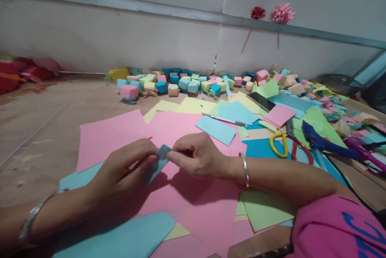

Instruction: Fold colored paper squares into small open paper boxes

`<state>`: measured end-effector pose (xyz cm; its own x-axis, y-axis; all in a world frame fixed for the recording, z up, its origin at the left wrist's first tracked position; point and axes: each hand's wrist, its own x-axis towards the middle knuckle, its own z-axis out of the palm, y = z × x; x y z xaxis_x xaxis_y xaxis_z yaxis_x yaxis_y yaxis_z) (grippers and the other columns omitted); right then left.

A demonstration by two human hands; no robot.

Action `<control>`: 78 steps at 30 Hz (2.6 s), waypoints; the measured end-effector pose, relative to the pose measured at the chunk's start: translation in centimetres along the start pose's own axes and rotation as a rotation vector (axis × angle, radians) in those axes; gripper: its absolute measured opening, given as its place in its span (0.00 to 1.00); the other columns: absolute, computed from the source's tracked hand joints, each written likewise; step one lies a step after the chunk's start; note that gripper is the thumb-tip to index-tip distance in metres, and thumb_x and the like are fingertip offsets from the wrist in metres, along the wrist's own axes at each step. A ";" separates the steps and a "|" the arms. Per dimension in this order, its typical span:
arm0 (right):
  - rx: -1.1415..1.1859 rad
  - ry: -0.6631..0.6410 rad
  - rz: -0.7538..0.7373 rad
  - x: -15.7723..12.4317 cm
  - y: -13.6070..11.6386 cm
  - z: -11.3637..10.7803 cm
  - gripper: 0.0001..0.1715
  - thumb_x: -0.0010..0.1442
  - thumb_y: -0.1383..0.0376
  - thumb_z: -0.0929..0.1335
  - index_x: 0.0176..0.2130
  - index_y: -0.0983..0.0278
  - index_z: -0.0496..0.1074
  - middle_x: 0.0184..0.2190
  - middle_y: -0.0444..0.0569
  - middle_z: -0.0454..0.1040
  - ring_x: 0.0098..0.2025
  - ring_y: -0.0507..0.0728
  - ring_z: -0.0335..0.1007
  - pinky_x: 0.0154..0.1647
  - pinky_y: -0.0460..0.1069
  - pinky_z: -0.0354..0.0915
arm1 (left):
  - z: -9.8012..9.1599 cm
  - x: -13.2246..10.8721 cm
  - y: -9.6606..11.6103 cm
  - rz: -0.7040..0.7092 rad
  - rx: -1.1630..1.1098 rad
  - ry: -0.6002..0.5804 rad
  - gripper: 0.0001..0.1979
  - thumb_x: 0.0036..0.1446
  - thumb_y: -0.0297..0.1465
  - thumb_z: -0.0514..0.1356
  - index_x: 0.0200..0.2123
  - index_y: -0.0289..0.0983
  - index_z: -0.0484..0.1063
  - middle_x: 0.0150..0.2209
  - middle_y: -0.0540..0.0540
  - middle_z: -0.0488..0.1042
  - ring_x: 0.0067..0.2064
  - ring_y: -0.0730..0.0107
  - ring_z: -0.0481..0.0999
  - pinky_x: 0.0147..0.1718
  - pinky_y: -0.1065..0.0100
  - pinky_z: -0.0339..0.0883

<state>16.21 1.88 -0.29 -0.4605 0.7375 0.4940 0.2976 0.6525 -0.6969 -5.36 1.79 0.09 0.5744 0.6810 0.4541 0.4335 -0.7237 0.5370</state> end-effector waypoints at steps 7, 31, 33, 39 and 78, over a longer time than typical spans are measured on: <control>0.180 -0.067 0.213 0.2 0.6 0.2 0.11 0.62 0.63 0.67 0.29 0.65 0.73 0.21 0.41 0.68 0.24 0.47 0.58 0.24 0.44 0.56 | -0.2 0.2 0.2 -0.227 -0.147 -0.091 0.17 0.64 0.36 0.52 0.23 0.38 0.65 0.24 0.50 0.66 0.28 0.70 0.63 0.28 0.67 0.59; 0.379 0.024 0.265 0.6 2.8 0.2 0.18 0.59 0.65 0.69 0.49 0.63 0.70 0.31 0.43 0.70 0.29 0.49 0.64 0.30 0.46 0.65 | 0.2 0.5 -0.5 -0.655 -0.793 -0.045 0.21 0.56 0.40 0.66 0.51 0.41 0.71 0.45 0.40 0.78 0.43 0.59 0.78 0.37 0.60 0.76; 0.359 0.017 0.243 0.5 2.7 0.3 0.20 0.57 0.69 0.67 0.50 0.62 0.69 0.31 0.42 0.68 0.29 0.49 0.63 0.29 0.46 0.64 | 0.3 0.5 -0.8 -0.644 -0.780 -0.053 0.22 0.54 0.39 0.68 0.51 0.40 0.71 0.44 0.40 0.78 0.42 0.60 0.78 0.35 0.63 0.76; 0.356 0.029 0.254 0.2 2.9 0.3 0.27 0.52 0.73 0.66 0.52 0.62 0.65 0.35 0.44 0.69 0.33 0.50 0.64 0.31 0.46 0.64 | 0.1 0.6 -0.7 -0.610 -0.889 -0.112 0.18 0.64 0.40 0.58 0.54 0.40 0.67 0.31 0.47 0.77 0.30 0.64 0.79 0.31 0.62 0.76; 0.057 -0.046 0.334 -0.1 2.4 -0.2 0.30 0.52 0.72 0.67 0.55 0.65 0.61 0.22 0.34 0.59 0.25 0.49 0.59 0.26 0.46 0.56 | -0.3 1.5 -0.2 -0.729 -0.535 -0.286 0.16 0.53 0.45 0.65 0.26 0.38 0.72 0.20 0.52 0.71 0.21 0.74 0.67 0.17 0.73 0.59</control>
<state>17.11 3.44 -1.93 -0.3828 0.8996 0.2102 0.3921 0.3642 -0.8448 -4.87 3.00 0.86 0.4667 0.8406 -0.2748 0.4173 0.0646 0.9065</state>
